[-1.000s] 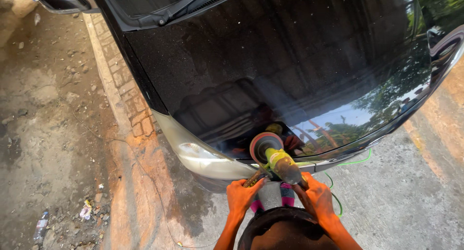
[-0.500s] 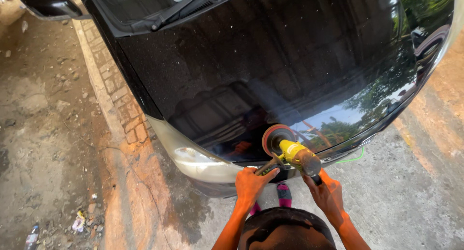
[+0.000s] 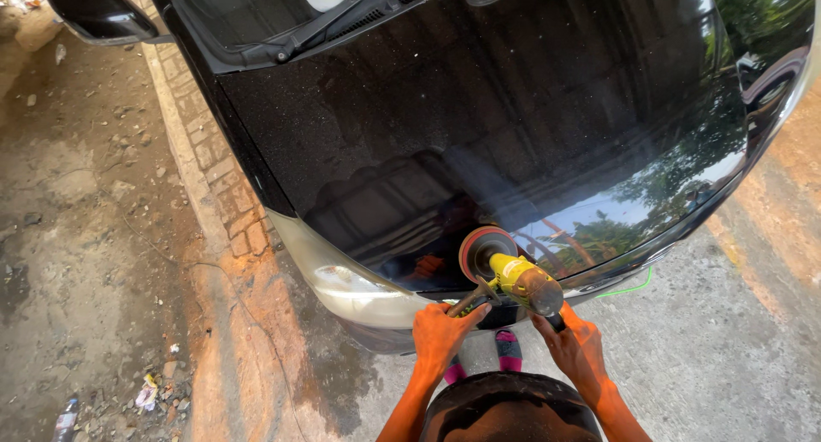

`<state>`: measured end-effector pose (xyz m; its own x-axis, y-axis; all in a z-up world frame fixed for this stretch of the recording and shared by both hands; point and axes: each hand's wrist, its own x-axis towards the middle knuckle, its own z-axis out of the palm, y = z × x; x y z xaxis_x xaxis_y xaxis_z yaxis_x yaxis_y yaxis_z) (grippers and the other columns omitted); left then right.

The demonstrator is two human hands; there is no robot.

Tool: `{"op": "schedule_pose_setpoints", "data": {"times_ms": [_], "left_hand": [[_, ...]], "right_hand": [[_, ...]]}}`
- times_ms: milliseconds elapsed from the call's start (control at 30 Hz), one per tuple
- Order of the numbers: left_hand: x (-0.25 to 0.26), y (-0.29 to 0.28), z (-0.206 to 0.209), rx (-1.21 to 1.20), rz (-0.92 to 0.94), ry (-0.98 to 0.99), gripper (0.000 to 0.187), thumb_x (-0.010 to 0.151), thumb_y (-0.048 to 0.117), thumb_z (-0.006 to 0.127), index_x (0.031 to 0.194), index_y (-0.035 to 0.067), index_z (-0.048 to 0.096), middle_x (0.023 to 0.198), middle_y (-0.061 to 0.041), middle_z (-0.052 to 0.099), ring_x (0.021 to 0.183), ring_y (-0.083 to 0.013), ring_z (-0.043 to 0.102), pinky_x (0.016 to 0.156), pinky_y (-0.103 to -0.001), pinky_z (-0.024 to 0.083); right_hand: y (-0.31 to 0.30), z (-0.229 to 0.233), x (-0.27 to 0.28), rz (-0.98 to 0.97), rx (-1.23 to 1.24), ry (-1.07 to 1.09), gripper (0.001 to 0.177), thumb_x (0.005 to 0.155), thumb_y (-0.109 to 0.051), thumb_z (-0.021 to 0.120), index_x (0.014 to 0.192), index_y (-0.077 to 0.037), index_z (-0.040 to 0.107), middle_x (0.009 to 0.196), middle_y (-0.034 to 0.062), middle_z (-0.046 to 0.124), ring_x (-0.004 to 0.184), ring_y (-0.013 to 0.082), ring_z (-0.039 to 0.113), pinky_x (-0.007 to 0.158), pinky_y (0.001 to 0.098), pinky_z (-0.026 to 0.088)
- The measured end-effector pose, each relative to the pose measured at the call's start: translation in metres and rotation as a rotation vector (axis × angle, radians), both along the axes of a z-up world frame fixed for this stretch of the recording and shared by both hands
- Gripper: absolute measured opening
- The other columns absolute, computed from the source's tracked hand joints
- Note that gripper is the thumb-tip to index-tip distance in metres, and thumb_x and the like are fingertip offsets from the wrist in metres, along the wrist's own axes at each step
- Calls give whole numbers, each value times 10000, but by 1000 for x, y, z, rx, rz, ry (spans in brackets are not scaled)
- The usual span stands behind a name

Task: The person applies polish from a metal container onto the hood of a black car and then operates a power polisher tool to buff the surface.

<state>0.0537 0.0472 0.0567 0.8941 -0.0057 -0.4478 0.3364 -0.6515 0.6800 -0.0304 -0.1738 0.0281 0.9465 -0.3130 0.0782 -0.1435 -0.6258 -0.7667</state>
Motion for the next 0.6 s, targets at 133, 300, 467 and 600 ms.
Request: {"op": "schedule_pose_setpoints", "data": {"times_ms": [133, 300, 467, 600], "left_hand": [[-6, 0, 3, 0, 5, 20, 646, 651, 664, 829, 668, 22, 756, 499, -77, 621, 478, -213, 641, 522, -403, 513], [-9, 10, 1, 28, 14, -3, 633, 668, 651, 840, 674, 23, 765, 502, -77, 630, 478, -205, 641, 528, -389, 507], [-17, 29, -10, 38, 80, -13, 590, 676, 631, 824, 682, 43, 787, 497, -75, 653, 467, -187, 656, 514, -383, 504], [-33, 37, -19, 6, 114, -58, 573, 664, 619, 827, 703, 49, 791, 490, -107, 642, 457, -221, 647, 496, -401, 485]], "right_hand": [[1, 0, -6, -16, -10, 91, 339, 891, -290, 718, 1144, -65, 708, 460, 131, 548, 349, 216, 498, 402, 371, 406], [4, -12, -3, 16, 13, 106, 383, 891, -300, 706, 1197, -70, 698, 456, 133, 553, 355, 248, 492, 391, 380, 404], [17, -33, 0, 80, -147, 100, 441, 863, -352, 742, 1158, -38, 650, 532, 193, 614, 466, 376, 613, 461, 464, 468], [21, -42, -10, 103, -89, 118, 355, 859, -360, 752, 1036, -75, 638, 630, 214, 662, 631, 449, 673, 545, 512, 506]]}}
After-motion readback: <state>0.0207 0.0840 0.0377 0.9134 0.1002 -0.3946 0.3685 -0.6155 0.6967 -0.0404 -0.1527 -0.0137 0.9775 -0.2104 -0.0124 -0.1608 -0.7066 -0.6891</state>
